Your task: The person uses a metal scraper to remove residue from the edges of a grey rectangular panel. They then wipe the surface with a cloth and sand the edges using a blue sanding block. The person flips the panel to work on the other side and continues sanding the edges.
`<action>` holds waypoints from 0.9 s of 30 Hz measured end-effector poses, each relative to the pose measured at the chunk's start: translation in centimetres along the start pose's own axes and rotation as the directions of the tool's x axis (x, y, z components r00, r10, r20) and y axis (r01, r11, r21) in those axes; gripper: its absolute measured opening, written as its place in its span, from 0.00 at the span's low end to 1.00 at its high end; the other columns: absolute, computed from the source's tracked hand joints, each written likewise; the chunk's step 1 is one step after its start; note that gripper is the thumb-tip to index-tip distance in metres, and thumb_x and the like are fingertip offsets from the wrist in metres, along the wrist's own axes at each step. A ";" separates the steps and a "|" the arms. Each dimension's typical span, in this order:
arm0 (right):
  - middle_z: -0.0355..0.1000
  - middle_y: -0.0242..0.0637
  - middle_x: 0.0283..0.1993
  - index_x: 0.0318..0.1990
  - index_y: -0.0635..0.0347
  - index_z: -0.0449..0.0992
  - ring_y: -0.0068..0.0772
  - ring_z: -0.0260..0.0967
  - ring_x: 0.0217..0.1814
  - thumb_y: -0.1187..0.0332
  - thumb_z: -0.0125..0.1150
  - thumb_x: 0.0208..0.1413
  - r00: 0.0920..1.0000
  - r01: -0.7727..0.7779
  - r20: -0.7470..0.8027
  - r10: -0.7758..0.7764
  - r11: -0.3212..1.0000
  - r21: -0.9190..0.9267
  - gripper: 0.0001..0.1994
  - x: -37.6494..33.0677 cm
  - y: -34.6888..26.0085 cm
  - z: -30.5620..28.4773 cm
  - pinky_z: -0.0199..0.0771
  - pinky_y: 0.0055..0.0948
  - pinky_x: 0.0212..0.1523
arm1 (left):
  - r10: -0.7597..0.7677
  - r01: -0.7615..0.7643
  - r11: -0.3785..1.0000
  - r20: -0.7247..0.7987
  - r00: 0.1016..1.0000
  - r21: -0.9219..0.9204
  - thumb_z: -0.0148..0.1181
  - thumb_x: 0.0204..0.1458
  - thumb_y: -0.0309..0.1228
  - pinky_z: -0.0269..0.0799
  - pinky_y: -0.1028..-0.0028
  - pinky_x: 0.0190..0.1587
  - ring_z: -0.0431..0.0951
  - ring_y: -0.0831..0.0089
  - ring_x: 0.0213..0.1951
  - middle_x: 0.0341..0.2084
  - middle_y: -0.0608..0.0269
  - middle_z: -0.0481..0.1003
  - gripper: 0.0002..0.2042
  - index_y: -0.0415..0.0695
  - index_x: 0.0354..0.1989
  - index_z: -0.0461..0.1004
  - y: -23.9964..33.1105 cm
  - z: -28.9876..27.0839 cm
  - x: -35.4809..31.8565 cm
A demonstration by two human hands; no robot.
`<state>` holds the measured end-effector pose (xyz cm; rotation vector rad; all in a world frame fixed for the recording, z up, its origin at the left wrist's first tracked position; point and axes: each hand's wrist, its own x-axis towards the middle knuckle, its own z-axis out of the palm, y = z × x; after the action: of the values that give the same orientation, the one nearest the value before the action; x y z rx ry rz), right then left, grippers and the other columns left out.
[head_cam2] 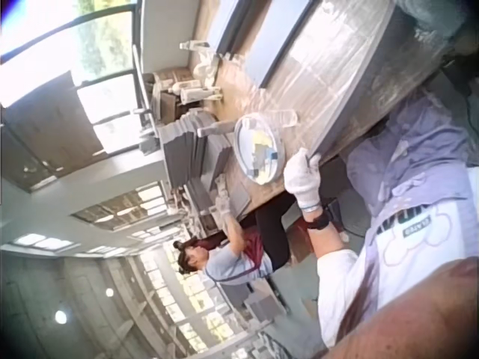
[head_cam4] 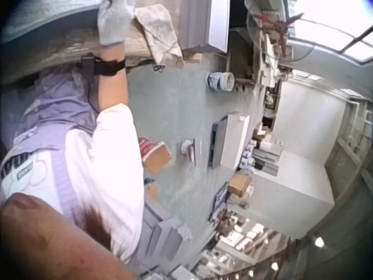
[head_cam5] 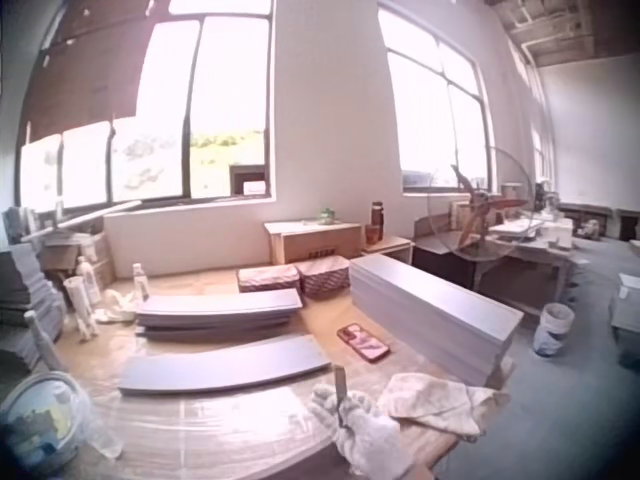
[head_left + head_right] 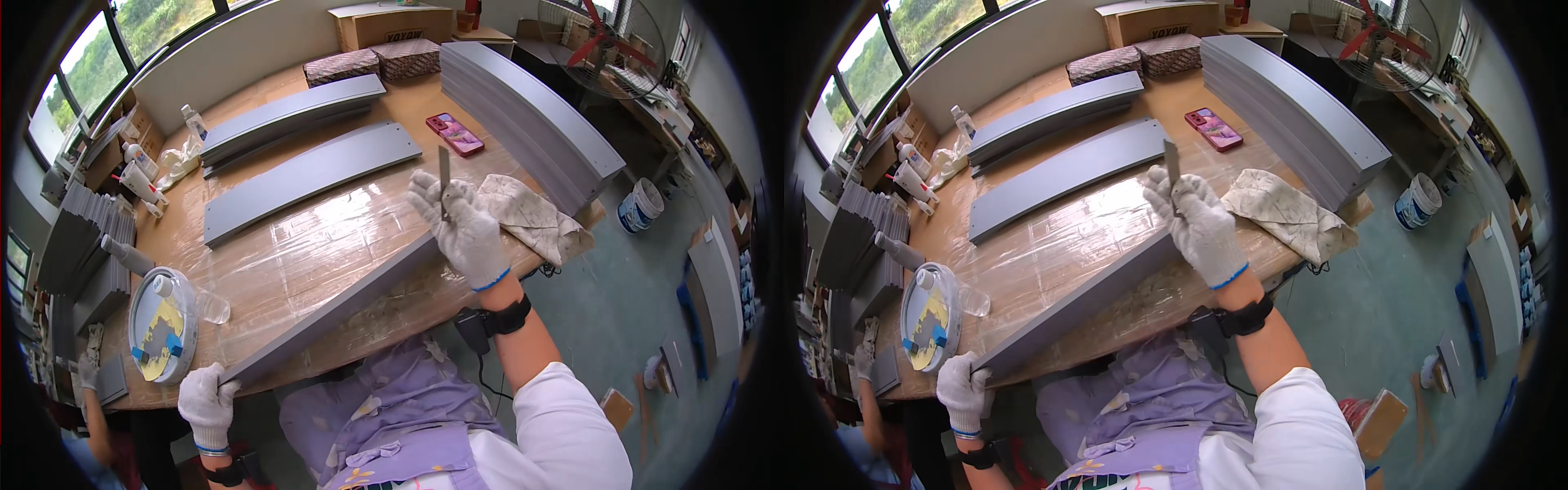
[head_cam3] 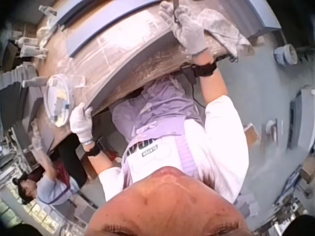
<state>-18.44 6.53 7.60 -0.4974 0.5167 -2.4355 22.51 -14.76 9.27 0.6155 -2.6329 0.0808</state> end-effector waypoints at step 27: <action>0.73 0.47 0.39 0.39 0.61 0.76 0.48 0.72 0.41 0.64 0.57 0.61 0.951 -0.138 0.053 -0.305 -0.571 -0.809 0.09 -7.1 -4.9 -10.4 0.73 0.44 0.42 | -0.703 0.467 -0.458 0.629 0.331 -0.757 0.53 0.65 0.46 0.73 0.66 0.54 0.75 0.69 0.52 0.52 0.62 0.74 0.23 0.42 0.60 0.69 1.8 9.9 -9.6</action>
<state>-20.21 17.10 -0.62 -0.8590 3.1644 -0.9983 25.52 -10.70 -3.70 1.3322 -0.9254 -1.7846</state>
